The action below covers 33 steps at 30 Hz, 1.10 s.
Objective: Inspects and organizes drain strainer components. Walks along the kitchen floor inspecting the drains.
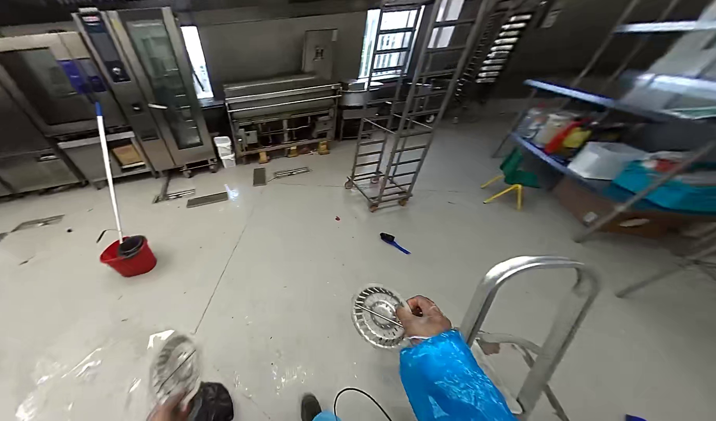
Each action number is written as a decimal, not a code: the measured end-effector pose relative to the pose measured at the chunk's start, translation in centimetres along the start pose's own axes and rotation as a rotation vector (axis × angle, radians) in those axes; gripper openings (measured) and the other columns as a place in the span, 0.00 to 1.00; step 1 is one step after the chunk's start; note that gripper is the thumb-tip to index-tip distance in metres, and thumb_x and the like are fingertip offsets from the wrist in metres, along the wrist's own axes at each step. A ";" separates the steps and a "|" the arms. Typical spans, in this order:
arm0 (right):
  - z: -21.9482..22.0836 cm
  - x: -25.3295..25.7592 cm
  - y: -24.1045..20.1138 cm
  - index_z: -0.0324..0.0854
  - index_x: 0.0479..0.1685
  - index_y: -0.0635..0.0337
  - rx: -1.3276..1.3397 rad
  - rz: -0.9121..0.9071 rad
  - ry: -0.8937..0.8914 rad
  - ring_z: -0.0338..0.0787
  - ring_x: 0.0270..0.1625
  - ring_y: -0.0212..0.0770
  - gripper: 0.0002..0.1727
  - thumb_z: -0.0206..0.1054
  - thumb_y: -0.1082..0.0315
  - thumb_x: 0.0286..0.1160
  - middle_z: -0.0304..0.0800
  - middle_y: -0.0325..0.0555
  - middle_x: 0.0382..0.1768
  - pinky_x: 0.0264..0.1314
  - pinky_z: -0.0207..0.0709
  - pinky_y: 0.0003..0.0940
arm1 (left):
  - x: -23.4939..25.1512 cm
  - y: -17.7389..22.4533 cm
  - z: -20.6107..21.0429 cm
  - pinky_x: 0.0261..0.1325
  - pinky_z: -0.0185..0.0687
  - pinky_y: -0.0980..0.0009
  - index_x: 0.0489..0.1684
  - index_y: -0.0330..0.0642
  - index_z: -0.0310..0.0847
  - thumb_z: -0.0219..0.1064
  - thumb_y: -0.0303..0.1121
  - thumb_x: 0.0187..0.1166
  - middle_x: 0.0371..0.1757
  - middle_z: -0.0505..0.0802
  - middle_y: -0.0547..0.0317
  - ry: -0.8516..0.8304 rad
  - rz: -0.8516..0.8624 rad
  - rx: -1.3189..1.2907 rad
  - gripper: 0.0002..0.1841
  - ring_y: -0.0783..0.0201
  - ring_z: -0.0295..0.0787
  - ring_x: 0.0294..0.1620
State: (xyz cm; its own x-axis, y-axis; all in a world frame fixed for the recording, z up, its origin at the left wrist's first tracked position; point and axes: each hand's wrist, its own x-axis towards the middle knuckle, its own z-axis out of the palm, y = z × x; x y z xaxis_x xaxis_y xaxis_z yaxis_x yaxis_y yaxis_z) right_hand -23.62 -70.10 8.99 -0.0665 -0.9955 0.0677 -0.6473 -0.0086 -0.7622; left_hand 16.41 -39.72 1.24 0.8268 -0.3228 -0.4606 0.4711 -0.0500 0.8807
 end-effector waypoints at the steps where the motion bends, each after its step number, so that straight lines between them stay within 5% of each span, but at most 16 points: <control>1: 1.4 1.6 -0.6 0.86 0.35 0.64 0.007 0.046 0.004 0.89 0.45 0.51 0.10 0.78 0.66 0.66 0.90 0.56 0.40 0.51 0.80 0.55 | 2.8 0.8 5.9 0.28 0.79 0.77 0.48 0.33 0.75 0.61 0.21 0.81 0.29 0.83 0.59 -0.057 -0.027 -0.037 0.04 0.72 0.78 0.23; 6: 12.0 12.2 -5.2 0.88 0.41 0.67 0.003 0.072 -0.048 0.91 0.47 0.55 0.14 0.78 0.64 0.66 0.92 0.59 0.42 0.55 0.82 0.57 | 14.5 3.0 30.0 0.29 0.81 0.73 0.56 0.26 0.71 0.59 0.16 0.78 0.36 0.82 0.48 -0.209 -0.218 -0.091 0.12 0.64 0.79 0.27; 10: 19.9 20.7 -12.2 0.88 0.37 0.67 0.057 0.023 -0.114 0.89 0.43 0.48 0.12 0.78 0.66 0.64 0.91 0.54 0.39 0.51 0.82 0.50 | 20.7 4.9 43.4 0.35 0.83 0.68 0.66 0.25 0.70 0.62 0.16 0.77 0.48 0.83 0.39 -0.190 -0.352 -0.043 0.18 0.57 0.81 0.35; 16: 31.0 34.3 -22.4 0.87 0.38 0.68 0.000 -0.089 -0.298 0.90 0.46 0.50 0.12 0.76 0.66 0.65 0.91 0.56 0.42 0.55 0.83 0.49 | 31.7 9.3 57.4 0.35 0.80 0.66 0.62 0.24 0.73 0.66 0.19 0.78 0.42 0.82 0.42 -0.213 -0.351 0.155 0.16 0.58 0.79 0.32; 18: 34.9 39.5 -24.9 0.87 0.35 0.67 -0.020 -0.108 -0.307 0.90 0.47 0.49 0.11 0.75 0.66 0.65 0.91 0.55 0.41 0.55 0.82 0.49 | 36.1 10.8 62.3 0.47 0.79 0.58 0.62 0.25 0.76 0.67 0.26 0.81 0.48 0.84 0.38 -0.228 -0.279 0.316 0.16 0.52 0.80 0.44; 20: 39.0 44.5 -27.0 0.86 0.34 0.66 -0.048 -0.102 -0.308 0.90 0.47 0.49 0.10 0.74 0.66 0.66 0.90 0.54 0.42 0.55 0.82 0.48 | 41.3 11.3 66.9 0.68 0.78 0.44 0.71 0.26 0.75 0.67 0.31 0.84 0.65 0.85 0.29 -0.228 -0.247 0.428 0.22 0.40 0.84 0.66; 21: 40.9 46.9 -27.9 0.86 0.35 0.66 -0.070 -0.086 -0.329 0.90 0.49 0.49 0.11 0.74 0.65 0.67 0.90 0.54 0.43 0.57 0.82 0.48 | 44.1 11.1 68.8 0.69 0.78 0.43 0.72 0.26 0.74 0.66 0.33 0.85 0.67 0.85 0.28 -0.232 -0.242 0.450 0.23 0.38 0.83 0.67; 23: 44.4 52.9 -30.8 0.87 0.37 0.66 -0.105 -0.063 -0.346 0.90 0.52 0.50 0.11 0.73 0.64 0.68 0.91 0.55 0.46 0.59 0.82 0.50 | 49.9 12.6 73.8 0.67 0.80 0.43 0.73 0.25 0.73 0.63 0.34 0.87 0.67 0.84 0.28 -0.244 -0.222 0.483 0.23 0.38 0.84 0.66; 28: 50.7 66.1 -35.8 0.86 0.36 0.66 -0.112 -0.001 -0.336 0.89 0.50 0.50 0.11 0.75 0.66 0.65 0.90 0.55 0.43 0.56 0.81 0.49 | 58.5 18.4 85.5 0.82 0.69 0.47 0.81 0.27 0.66 0.58 0.36 0.91 0.76 0.81 0.30 -0.274 -0.204 0.785 0.25 0.41 0.76 0.81; 33: 56.1 83.3 -36.4 0.86 0.37 0.65 -0.054 0.132 -0.270 0.89 0.47 0.53 0.12 0.77 0.65 0.63 0.90 0.56 0.41 0.53 0.81 0.55 | 67.5 20.8 99.2 0.84 0.66 0.47 0.83 0.25 0.62 0.56 0.35 0.92 0.79 0.78 0.29 -0.391 -0.175 0.756 0.26 0.40 0.73 0.82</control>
State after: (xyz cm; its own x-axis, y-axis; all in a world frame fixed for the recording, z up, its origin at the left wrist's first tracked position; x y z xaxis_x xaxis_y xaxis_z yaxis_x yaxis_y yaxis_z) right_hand 36.99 -158.05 6.30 0.0473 -0.9768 -0.2088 -0.6861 0.1201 -0.7175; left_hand 51.51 -156.28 -0.52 0.5315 -0.5462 -0.6475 0.1362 -0.6994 0.7017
